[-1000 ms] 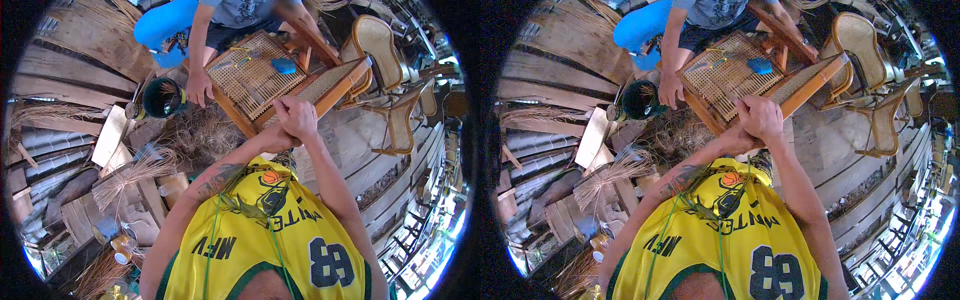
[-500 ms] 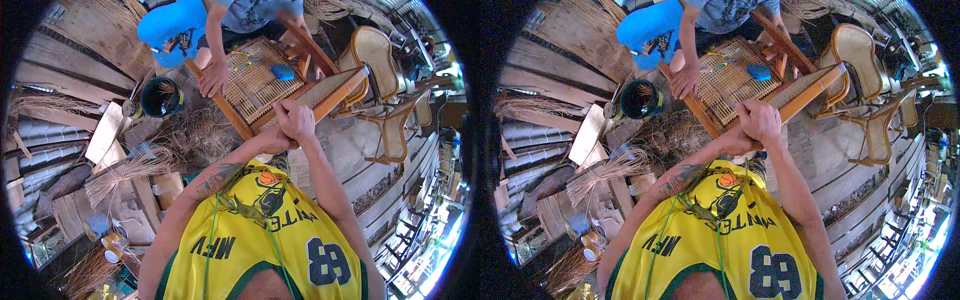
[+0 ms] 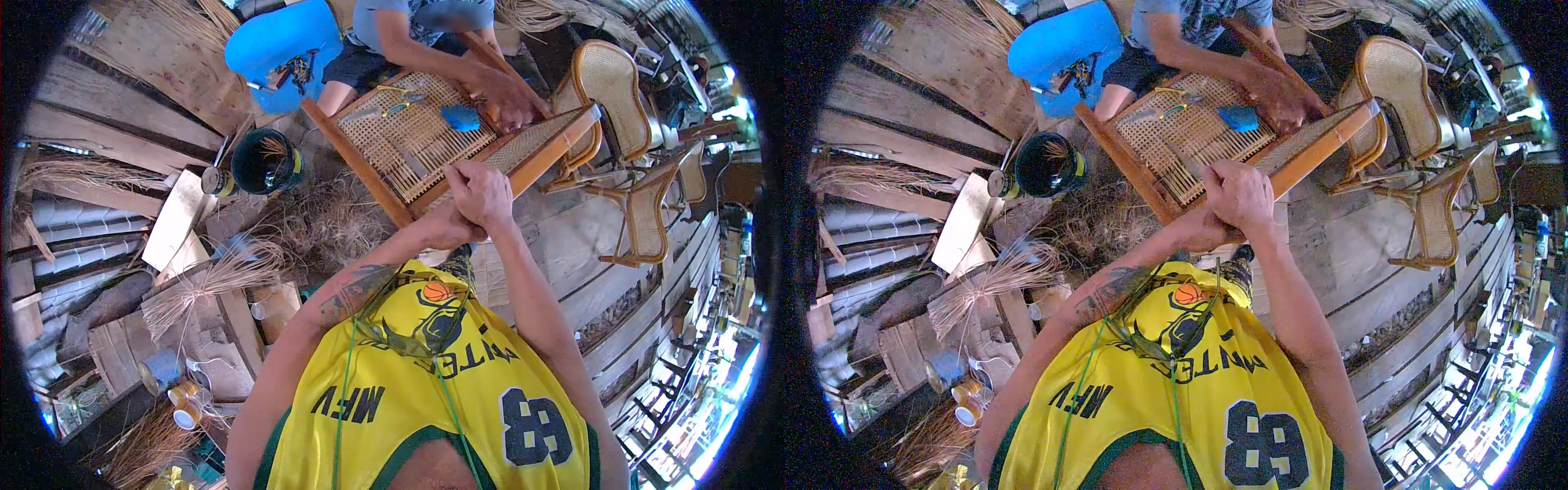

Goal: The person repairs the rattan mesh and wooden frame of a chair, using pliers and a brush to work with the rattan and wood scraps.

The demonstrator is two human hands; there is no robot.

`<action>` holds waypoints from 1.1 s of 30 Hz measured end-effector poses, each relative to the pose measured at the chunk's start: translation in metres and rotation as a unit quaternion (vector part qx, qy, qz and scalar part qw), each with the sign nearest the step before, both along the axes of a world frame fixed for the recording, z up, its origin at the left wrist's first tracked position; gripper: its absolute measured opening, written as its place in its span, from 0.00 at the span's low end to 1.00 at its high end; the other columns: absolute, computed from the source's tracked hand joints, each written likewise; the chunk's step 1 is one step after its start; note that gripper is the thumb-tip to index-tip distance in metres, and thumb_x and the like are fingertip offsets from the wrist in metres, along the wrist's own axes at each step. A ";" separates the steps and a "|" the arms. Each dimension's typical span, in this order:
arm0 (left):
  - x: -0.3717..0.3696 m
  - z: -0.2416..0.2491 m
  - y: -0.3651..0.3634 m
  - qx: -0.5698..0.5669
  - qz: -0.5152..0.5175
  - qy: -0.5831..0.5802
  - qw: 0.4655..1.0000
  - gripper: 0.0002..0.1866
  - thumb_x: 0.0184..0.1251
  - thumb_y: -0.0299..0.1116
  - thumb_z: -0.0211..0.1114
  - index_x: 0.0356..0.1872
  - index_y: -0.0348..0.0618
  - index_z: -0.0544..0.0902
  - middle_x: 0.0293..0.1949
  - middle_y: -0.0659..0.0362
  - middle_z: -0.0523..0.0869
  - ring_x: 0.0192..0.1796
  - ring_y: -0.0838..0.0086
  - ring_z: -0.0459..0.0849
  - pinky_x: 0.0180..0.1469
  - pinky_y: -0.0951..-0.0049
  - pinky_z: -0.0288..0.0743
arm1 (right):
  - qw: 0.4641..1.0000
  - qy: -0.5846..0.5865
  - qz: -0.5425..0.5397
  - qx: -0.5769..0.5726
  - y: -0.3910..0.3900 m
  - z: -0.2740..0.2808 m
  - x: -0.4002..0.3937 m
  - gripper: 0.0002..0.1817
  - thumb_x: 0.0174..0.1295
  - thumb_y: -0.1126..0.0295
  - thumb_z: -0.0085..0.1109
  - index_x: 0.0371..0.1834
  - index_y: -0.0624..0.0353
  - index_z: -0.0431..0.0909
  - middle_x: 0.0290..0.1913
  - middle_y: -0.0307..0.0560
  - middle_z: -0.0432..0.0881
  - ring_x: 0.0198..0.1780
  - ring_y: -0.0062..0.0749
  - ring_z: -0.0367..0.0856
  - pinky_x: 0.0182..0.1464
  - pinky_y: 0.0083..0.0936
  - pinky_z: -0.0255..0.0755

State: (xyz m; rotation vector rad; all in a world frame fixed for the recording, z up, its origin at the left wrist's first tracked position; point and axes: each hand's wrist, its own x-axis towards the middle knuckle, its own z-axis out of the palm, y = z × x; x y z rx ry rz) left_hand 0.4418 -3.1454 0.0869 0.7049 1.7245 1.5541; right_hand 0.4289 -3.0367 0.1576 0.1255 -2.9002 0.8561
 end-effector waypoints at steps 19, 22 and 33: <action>-0.002 0.000 -0.003 -0.010 0.002 -0.013 1.000 0.26 0.56 0.34 0.76 0.56 0.40 0.79 0.55 0.55 0.83 0.59 0.69 0.78 0.65 0.64 0.70 | 1.000 0.014 -0.002 -0.015 0.000 -0.004 0.002 0.15 0.63 0.56 0.59 0.27 0.56 0.81 0.30 0.52 0.84 0.34 0.55 0.83 0.36 0.48 0.75; 0.000 0.023 -0.006 0.024 0.012 0.002 1.000 0.24 0.57 0.33 0.75 0.55 0.40 0.80 0.54 0.54 0.84 0.58 0.68 0.78 0.65 0.64 0.70 | 0.999 0.046 -0.002 -0.028 0.001 -0.005 0.002 0.15 0.63 0.56 0.60 0.26 0.56 0.80 0.29 0.52 0.84 0.34 0.54 0.83 0.36 0.49 0.75; 0.002 0.004 0.000 0.074 0.034 -0.048 0.996 0.28 0.50 0.19 0.74 0.56 0.40 0.78 0.54 0.59 0.83 0.56 0.70 0.78 0.61 0.67 0.74 | 1.000 0.020 0.009 -0.009 0.002 -0.004 0.001 0.17 0.64 0.55 0.57 0.25 0.56 0.80 0.30 0.52 0.83 0.34 0.55 0.83 0.36 0.50 0.76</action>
